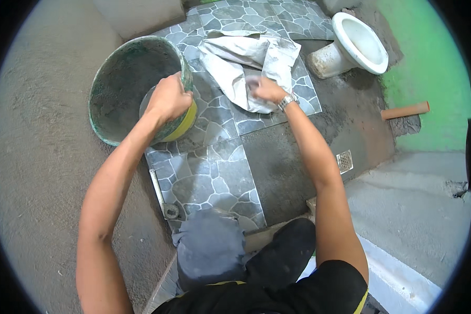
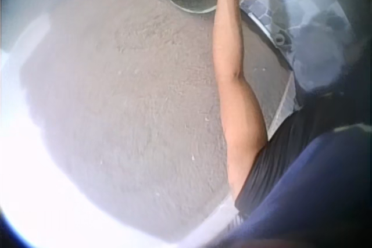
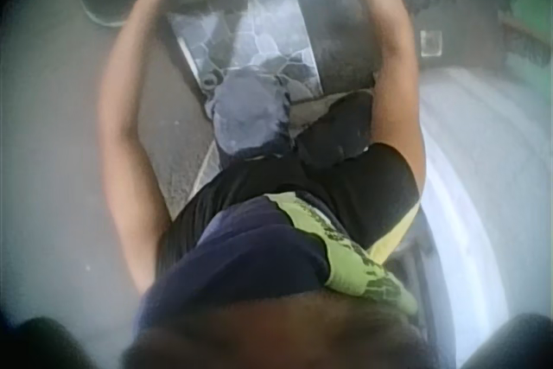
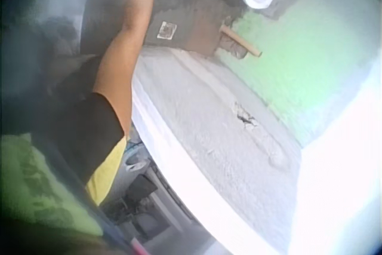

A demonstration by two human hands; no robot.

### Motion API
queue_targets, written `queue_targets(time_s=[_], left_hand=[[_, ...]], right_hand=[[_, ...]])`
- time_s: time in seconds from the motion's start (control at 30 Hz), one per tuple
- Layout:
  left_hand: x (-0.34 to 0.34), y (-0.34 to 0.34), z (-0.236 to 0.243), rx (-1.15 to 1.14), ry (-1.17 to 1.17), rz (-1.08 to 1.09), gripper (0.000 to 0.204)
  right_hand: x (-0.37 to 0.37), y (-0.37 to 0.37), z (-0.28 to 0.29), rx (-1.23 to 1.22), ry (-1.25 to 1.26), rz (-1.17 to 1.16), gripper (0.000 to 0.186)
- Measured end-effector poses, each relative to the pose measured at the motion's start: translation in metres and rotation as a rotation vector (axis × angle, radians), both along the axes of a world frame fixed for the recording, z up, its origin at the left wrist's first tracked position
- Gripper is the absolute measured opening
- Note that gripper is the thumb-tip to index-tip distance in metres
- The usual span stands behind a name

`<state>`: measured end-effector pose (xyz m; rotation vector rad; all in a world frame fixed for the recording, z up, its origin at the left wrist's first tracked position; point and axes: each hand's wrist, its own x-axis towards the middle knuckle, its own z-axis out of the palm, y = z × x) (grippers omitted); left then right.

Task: Installing ceramic tiles on a floor using mortar and a rubber mallet.

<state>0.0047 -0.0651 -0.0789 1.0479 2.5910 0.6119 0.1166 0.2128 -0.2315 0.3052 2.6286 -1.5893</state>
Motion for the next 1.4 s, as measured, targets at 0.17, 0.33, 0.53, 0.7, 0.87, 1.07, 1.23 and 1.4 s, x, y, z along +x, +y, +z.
queue_targets(time_s=[0.17,0.33,0.53,0.7,0.87,1.07,1.23,1.4], left_hand=[[0.001,0.015,-0.009,-0.017,0.014,-0.027,0.039],[0.004,0.017,-0.003,-0.049,-0.035,0.01,0.038],[0.012,0.023,0.002,-0.044,-0.024,0.002,0.038],[0.011,0.021,0.0,-0.005,-0.041,-0.026,0.035],[0.002,0.005,0.003,-0.05,-0.031,0.038,0.038],[0.012,0.031,-0.005,-0.001,-0.01,-0.044,0.037],[0.006,0.013,0.002,0.016,-0.001,-0.005,0.038],[0.01,0.014,0.005,-0.05,0.023,0.012,0.034]], right_hand=[[-0.027,0.062,-0.041,0.246,-0.302,-0.162,0.048],[-0.055,0.06,-0.08,0.638,-0.266,-0.333,0.041],[-0.077,0.053,-0.09,0.577,-0.473,-0.473,0.085],[-0.08,0.036,-0.073,0.318,-0.627,-0.595,0.093],[-0.1,0.013,-0.08,0.381,-0.63,-0.544,0.081],[-0.076,0.093,-0.129,0.5,-0.621,-0.386,0.055],[-0.082,0.056,-0.11,0.308,-0.466,-0.356,0.072],[-0.092,0.063,-0.124,-0.286,-0.145,-0.781,0.065]])
